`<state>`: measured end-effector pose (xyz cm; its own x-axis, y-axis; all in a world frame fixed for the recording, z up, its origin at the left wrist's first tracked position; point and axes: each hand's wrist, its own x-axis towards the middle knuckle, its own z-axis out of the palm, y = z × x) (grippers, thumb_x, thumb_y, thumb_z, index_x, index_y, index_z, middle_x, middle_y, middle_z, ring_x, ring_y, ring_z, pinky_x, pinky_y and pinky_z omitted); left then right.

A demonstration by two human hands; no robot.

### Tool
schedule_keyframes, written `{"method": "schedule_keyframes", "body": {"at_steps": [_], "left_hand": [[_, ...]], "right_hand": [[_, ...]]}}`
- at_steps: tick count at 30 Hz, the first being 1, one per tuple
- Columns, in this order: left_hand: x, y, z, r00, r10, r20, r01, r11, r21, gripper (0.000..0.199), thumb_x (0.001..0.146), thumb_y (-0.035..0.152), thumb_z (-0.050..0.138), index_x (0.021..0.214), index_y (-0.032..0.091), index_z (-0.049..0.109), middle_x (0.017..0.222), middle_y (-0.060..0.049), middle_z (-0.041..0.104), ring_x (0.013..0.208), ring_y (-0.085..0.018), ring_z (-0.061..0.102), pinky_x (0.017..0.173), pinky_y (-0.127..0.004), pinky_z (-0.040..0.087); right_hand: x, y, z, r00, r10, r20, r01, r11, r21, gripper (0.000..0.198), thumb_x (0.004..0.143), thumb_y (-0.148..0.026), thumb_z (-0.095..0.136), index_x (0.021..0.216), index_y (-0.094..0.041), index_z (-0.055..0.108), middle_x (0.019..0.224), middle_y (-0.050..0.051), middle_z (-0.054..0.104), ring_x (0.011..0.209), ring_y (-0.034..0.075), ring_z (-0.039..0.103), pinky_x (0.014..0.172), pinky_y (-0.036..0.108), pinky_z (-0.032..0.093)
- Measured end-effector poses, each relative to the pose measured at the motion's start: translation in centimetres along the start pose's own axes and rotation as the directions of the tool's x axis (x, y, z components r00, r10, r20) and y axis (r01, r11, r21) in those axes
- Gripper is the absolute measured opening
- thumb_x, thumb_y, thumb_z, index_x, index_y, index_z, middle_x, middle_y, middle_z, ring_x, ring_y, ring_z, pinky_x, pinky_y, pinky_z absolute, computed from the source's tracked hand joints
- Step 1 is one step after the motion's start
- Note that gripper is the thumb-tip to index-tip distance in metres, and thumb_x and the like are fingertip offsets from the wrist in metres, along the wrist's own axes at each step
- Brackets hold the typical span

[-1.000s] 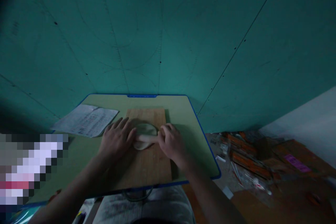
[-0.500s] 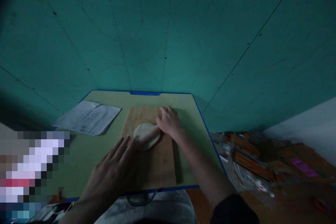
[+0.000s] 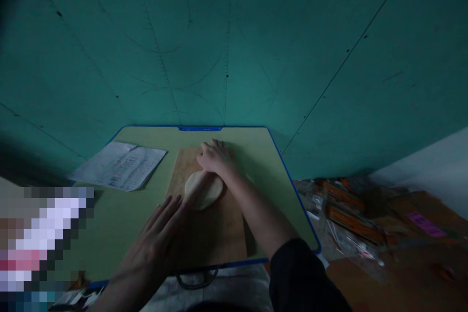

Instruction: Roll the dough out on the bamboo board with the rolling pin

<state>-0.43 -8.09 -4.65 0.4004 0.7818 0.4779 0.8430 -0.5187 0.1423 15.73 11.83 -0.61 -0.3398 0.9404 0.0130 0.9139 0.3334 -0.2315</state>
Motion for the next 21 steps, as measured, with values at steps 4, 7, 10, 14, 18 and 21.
{"method": "schedule_keyframes", "body": {"at_steps": [4,7,10,14,18,21], "left_hand": [[0.3,0.3,-0.7,0.997,0.03,0.074,-0.033,0.999,0.037,0.062,0.098,0.026,0.046,0.156,0.014,0.029,0.151,-0.017,0.049,0.142,-0.033,0.042,0.105,-0.047,0.052],[0.6,0.9,-1.3,0.994,0.083,0.064,-0.09,0.991,0.103,0.061,0.096,0.025,0.046,0.154,0.011,0.033,0.151,-0.019,0.049,0.138,-0.034,0.048,0.105,-0.048,0.052],[1.1,1.0,-1.4,0.993,0.105,0.054,-0.112,0.982,0.152,0.057,0.096,0.027,0.043,0.15,0.01,0.039,0.148,-0.02,0.052,0.135,-0.034,0.052,0.104,-0.049,0.05],[3.0,-0.6,-0.8,0.999,0.001,0.051,-0.012,0.978,0.209,0.051,0.099,0.041,0.043,0.14,0.011,0.052,0.143,-0.021,0.056,0.134,-0.036,0.052,0.105,-0.051,0.048],[6.6,-3.8,-0.1,0.989,-0.128,0.075,0.108,0.968,0.229,0.051,0.099,0.049,0.043,0.133,0.013,0.058,0.14,-0.022,0.059,0.133,-0.039,0.051,0.104,-0.055,0.046],[9.7,-6.1,0.1,0.987,-0.108,0.116,0.088,0.982,0.165,0.046,0.1,0.047,0.042,0.128,0.015,0.061,0.136,-0.02,0.061,0.13,-0.035,0.055,0.102,-0.051,0.047]], "right_hand": [[-3.3,2.4,-0.3,0.999,0.03,-0.011,-0.03,1.0,0.007,0.05,0.097,-0.028,0.042,0.145,-0.017,0.049,0.153,0.016,0.044,0.142,0.031,0.039,0.116,0.049,0.028],[-6.3,4.3,-0.4,0.999,-0.015,-0.03,0.016,1.0,0.025,0.054,0.099,-0.024,0.035,0.152,-0.012,0.04,0.158,0.016,0.039,0.148,0.027,0.03,0.121,0.048,0.022],[-8.9,5.6,-0.3,0.997,-0.055,-0.048,0.057,0.997,0.042,0.052,0.101,-0.023,0.029,0.15,-0.013,0.044,0.155,0.014,0.044,0.147,0.024,0.033,0.12,0.045,0.026],[-9.9,6.3,-0.2,0.995,-0.051,-0.088,0.053,0.998,0.019,0.047,0.1,-0.025,0.033,0.139,-0.016,0.057,0.147,0.013,0.054,0.142,0.025,0.043,0.116,0.044,0.035],[-8.9,5.9,-0.2,0.98,-0.029,-0.199,0.038,0.998,0.042,0.048,0.094,-0.021,0.039,0.137,-0.012,0.058,0.144,0.016,0.055,0.134,0.026,0.05,0.111,0.042,0.041],[-7.8,5.8,-0.1,0.958,-0.013,-0.287,0.035,0.997,0.071,0.054,0.087,-0.017,0.043,0.141,-0.01,0.051,0.137,0.017,0.06,0.127,0.026,0.055,0.107,0.042,0.044]]}}
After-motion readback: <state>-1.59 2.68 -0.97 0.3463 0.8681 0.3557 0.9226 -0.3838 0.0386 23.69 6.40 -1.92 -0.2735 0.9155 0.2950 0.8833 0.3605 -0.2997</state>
